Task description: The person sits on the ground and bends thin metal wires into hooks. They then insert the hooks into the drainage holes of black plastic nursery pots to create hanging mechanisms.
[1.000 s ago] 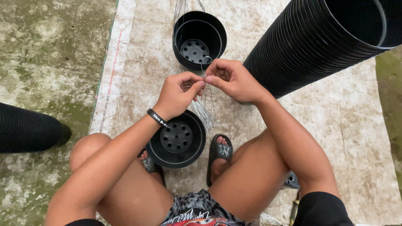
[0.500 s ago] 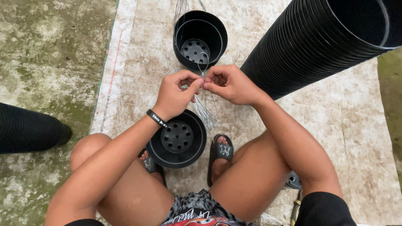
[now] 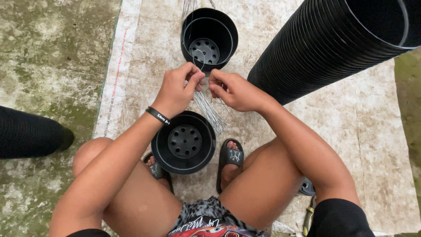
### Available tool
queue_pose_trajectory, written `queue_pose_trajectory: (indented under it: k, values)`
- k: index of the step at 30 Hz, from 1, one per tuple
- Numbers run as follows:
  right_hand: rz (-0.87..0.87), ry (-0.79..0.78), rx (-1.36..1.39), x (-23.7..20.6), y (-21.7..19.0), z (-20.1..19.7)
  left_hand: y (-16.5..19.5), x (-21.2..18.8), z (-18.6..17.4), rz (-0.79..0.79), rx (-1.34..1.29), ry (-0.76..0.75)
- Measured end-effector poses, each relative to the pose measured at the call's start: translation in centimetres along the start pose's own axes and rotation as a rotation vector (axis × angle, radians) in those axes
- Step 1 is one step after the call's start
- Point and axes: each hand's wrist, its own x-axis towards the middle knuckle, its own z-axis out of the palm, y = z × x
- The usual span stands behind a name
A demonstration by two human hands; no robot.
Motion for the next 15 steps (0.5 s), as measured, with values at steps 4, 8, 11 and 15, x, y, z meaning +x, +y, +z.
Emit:
queue_pose_trajectory:
  k: [4, 8, 11, 15]
  values:
    - [-0.001, 0.008, -0.121, 0.1, -0.5, -0.6, 0.1, 0.2, -1.0, 0.211, 0.29, -0.007]
    - [0.031, 0.025, -0.114, 0.1, -0.7, -0.8, 0.0, 0.4, -1.3, 0.222, 0.251, -0.017]
    - [0.02, 0.025, -0.092, 0.1, -0.5, -0.9, -0.3, 0.9, -1.8, 0.121, 0.076, 0.015]
    - [-0.043, 0.007, -0.214, -0.8, 0.3, -1.8, -1.6, 2.2, -5.2, -0.027, -0.056, 0.136]
